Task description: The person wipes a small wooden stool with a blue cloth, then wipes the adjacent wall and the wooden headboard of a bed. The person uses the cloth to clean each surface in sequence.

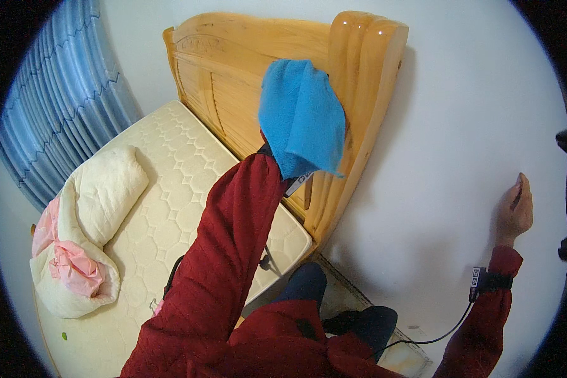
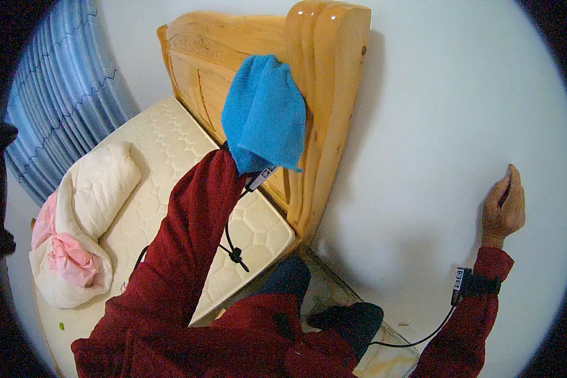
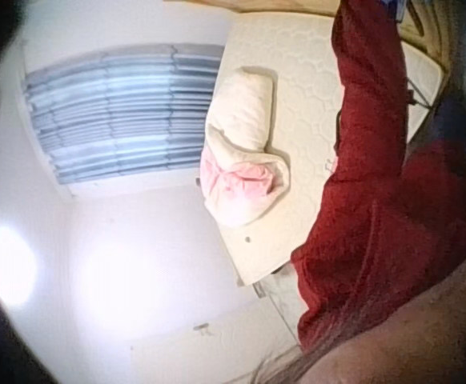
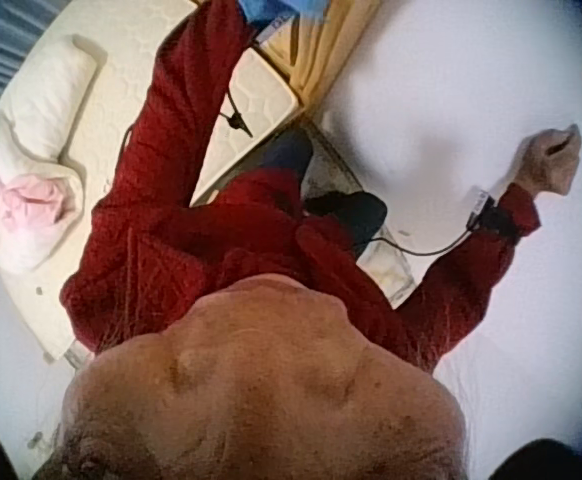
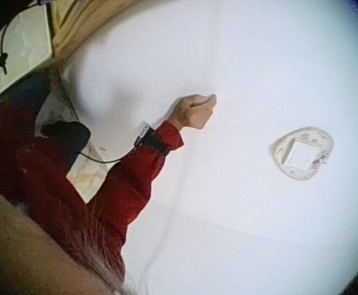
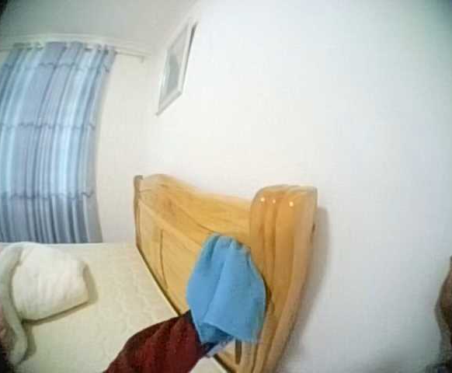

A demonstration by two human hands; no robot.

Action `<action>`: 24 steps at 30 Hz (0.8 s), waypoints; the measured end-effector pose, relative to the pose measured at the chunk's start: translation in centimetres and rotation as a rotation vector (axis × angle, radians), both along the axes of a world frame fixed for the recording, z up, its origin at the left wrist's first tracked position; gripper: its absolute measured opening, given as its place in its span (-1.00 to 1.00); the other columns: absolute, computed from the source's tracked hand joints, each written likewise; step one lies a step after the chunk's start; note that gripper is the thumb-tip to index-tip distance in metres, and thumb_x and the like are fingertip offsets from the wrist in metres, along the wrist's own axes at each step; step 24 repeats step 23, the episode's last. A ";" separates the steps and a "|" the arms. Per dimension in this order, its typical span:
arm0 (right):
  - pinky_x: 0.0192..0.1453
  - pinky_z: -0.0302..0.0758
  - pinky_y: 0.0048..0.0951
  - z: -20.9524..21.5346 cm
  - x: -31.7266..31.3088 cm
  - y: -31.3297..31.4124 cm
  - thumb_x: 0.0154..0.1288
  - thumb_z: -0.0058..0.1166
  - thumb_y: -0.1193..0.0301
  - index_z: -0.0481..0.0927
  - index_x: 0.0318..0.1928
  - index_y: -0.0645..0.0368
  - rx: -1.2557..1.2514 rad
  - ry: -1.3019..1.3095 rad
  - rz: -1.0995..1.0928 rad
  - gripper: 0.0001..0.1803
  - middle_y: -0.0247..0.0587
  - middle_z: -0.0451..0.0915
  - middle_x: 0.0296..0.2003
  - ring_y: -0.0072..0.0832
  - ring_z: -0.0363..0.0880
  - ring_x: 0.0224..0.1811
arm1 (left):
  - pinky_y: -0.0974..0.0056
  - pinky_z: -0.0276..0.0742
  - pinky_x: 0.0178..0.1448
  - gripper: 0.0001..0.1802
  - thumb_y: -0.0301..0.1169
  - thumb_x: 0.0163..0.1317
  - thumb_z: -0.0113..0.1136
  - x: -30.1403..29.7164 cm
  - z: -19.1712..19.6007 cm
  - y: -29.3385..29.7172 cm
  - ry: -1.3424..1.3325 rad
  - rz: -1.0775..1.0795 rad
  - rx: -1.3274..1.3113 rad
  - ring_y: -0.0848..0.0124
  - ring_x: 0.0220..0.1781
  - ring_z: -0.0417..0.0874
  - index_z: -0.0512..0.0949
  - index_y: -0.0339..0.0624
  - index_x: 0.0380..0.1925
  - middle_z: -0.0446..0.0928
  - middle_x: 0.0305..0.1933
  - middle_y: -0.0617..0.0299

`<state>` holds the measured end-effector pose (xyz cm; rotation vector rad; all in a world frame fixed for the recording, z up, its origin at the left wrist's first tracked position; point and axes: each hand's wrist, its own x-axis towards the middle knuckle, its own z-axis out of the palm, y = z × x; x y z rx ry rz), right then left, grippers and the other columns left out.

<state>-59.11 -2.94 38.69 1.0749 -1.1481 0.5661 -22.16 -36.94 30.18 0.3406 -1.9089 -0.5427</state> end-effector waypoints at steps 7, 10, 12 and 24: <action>-0.53 0.46 -0.58 -0.1 -0.1 0.0 0.26 0.07 0.59 0.60 -0.04 0.17 0.004 -0.006 0.037 -0.74 -0.27 0.65 -0.38 -0.64 0.49 -0.57 | 0.19 0.39 -0.04 -0.76 -0.33 0.28 0.05 -1.0 5.3 0.8 0.038 -0.205 0.065 0.27 -0.12 0.44 0.42 -0.19 -0.12 0.43 -0.19 0.14; -0.50 0.49 -0.60 -0.1 -0.2 0.0 0.27 0.06 0.58 0.59 -0.02 0.19 0.002 -0.003 -0.019 -0.74 -0.26 0.66 -0.37 -0.63 0.51 -0.56 | 0.21 0.41 -0.07 -0.78 -0.33 0.29 0.04 -0.1 8.3 1.3 0.027 -0.304 0.093 0.29 -0.14 0.46 0.43 -0.19 -0.14 0.44 -0.22 0.16; -0.49 0.49 -0.59 0.1 -0.3 -0.1 0.28 0.05 0.57 0.59 -0.02 0.21 0.001 0.078 0.003 -0.74 -0.25 0.66 -0.37 -0.62 0.51 -0.56 | 0.22 0.43 -0.08 -0.79 -0.33 0.29 0.04 1.0 10.5 1.3 0.009 -0.382 0.116 0.30 -0.16 0.47 0.43 -0.19 -0.15 0.45 -0.24 0.17; -0.29 0.61 -0.48 -1.1 -1.9 0.3 0.31 0.02 0.54 0.58 -0.03 0.28 0.012 -0.025 -0.070 -0.76 -0.09 0.67 -0.19 -0.40 0.68 -0.33 | 0.29 0.50 -0.17 -0.84 -0.34 0.32 0.02 1.9 19.1 3.0 -0.016 -0.580 0.128 0.39 -0.24 0.53 0.46 -0.19 -0.22 0.50 -0.33 0.22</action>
